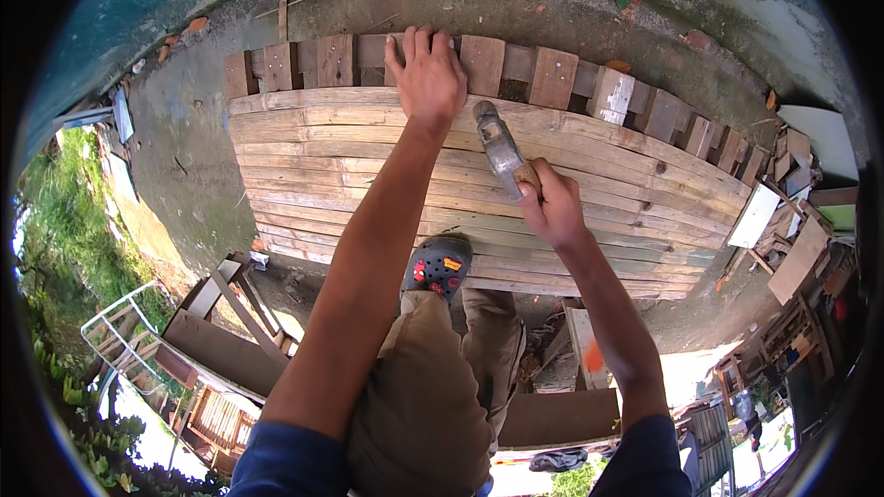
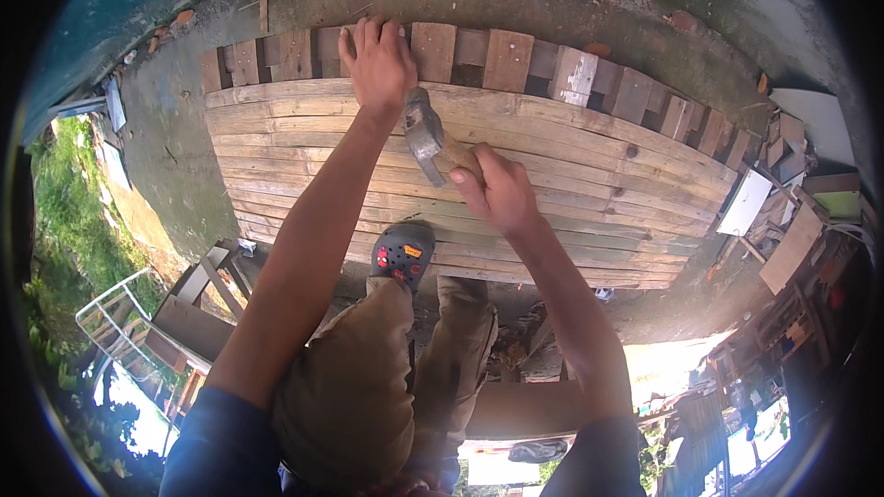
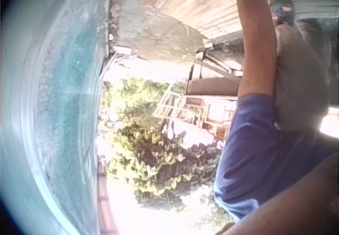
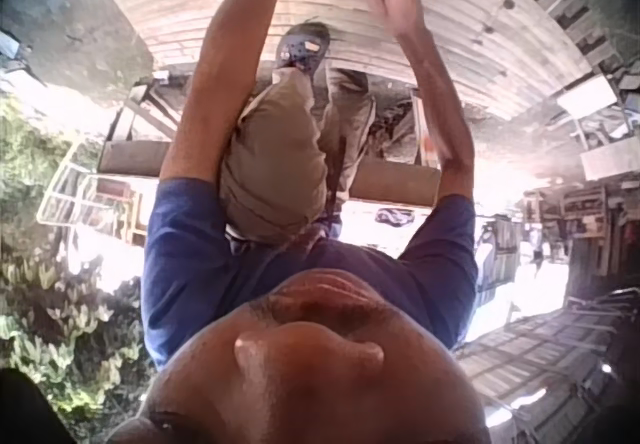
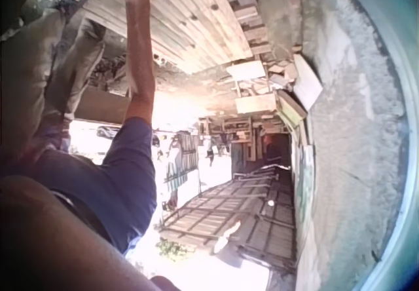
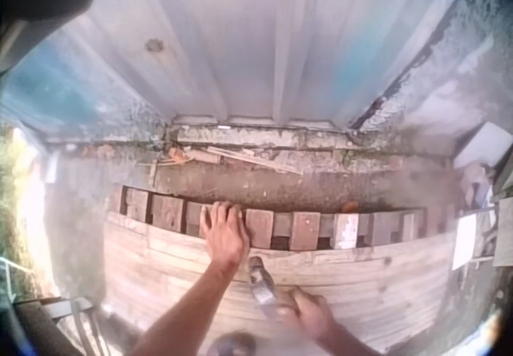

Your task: The person repeatedly hammers nails into a wooden pallet using a hammer. They retrieve nails from a black plastic bag and drive them into the pallet slats. The person works continuously on the same pallet throughout the clip.

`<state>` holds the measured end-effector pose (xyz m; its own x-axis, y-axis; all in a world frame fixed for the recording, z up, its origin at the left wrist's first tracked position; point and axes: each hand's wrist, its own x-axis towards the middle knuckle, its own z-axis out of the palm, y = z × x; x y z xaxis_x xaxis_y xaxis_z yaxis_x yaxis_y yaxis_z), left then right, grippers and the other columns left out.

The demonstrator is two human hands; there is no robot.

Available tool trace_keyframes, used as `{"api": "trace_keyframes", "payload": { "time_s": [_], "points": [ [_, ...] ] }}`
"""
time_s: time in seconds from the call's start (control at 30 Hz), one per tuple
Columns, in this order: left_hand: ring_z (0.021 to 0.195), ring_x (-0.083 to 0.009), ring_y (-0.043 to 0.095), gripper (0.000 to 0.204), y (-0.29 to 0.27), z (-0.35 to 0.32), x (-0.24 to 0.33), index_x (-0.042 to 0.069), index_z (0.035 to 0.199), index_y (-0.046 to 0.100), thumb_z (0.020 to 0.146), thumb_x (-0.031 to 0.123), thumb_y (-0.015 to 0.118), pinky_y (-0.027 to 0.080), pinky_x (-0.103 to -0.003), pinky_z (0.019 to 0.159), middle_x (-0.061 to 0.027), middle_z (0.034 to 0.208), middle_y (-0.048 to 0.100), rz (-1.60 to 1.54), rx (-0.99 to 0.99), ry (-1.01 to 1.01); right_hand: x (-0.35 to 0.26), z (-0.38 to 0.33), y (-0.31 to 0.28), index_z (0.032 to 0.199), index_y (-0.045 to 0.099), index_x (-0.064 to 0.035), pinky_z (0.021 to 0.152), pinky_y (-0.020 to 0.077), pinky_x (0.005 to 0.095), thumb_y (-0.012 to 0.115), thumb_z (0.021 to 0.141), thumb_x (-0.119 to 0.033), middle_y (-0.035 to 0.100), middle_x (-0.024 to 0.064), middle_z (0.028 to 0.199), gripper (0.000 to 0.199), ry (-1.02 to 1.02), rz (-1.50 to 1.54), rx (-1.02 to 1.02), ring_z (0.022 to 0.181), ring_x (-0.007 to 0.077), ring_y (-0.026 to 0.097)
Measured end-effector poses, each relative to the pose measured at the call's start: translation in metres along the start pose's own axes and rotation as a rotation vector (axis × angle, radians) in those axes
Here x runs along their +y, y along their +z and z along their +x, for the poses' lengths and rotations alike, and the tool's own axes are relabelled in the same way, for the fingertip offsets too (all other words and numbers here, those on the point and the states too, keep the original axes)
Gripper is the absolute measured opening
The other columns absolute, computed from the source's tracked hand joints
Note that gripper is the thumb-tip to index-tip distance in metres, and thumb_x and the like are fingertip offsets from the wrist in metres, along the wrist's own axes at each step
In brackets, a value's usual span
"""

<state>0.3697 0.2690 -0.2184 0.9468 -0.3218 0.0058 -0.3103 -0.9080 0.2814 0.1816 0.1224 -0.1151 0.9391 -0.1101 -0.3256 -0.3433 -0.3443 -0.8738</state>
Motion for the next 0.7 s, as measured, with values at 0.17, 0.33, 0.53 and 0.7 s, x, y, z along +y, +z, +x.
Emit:
{"api": "trace_keyframes", "payload": {
  "time_s": [0.17, 0.33, 0.53, 0.7],
  "points": [
    [0.137, -0.0285, 0.043, 0.027, 0.001, 0.001, 0.001, 0.010, 0.121, 0.065, 0.098, 0.019, 0.055, 0.018, -0.057, 0.122, -0.0098, 0.131, 0.059, -0.026, 0.040, 0.007, -0.006, -0.008, 0.058, 0.104, 0.063, -0.0029, 0.060, 0.0448, 0.0250, 0.070, 0.098, -0.016, 0.057, -0.0019, 0.071, 0.016, 0.411, 0.342, 0.407, 0.064, 0.0043, 0.050],
    [0.137, -0.0292, 0.044, 0.025, 0.003, -0.001, -0.001, 0.009, 0.119, 0.065, 0.098, 0.019, 0.053, 0.017, -0.058, 0.122, -0.0102, 0.130, 0.059, -0.019, 0.038, 0.018, -0.002, 0.033, 0.094, 0.120, 0.063, -0.0002, 0.064, 0.0483, 0.0278, 0.072, 0.097, -0.017, 0.063, 0.0040, 0.077, 0.030, 0.429, 0.509, 0.723, 0.067, 0.0086, 0.055],
    [0.138, -0.0293, 0.043, 0.025, 0.005, 0.003, -0.001, 0.010, 0.119, 0.064, 0.099, 0.019, 0.052, 0.017, -0.058, 0.122, -0.0095, 0.130, 0.059, -0.002, 0.038, 0.027, -0.003, 0.066, 0.092, 0.122, 0.068, -0.0027, 0.077, 0.0544, 0.0320, 0.077, 0.093, -0.018, 0.075, 0.0125, 0.091, 0.034, 0.479, 0.302, 0.665, 0.079, 0.0165, 0.068],
    [0.139, -0.0295, 0.042, 0.027, 0.003, 0.003, -0.001, 0.012, 0.123, 0.062, 0.100, 0.019, 0.052, 0.015, -0.059, 0.122, -0.0104, 0.133, 0.056, 0.000, 0.015, 0.058, -0.002, 0.073, 0.095, 0.119, 0.070, -0.0051, 0.079, 0.0546, 0.0338, 0.080, 0.091, -0.019, 0.075, 0.0136, 0.091, 0.032, 0.458, 0.338, 0.728, 0.081, 0.0200, 0.070]
  ]
}}
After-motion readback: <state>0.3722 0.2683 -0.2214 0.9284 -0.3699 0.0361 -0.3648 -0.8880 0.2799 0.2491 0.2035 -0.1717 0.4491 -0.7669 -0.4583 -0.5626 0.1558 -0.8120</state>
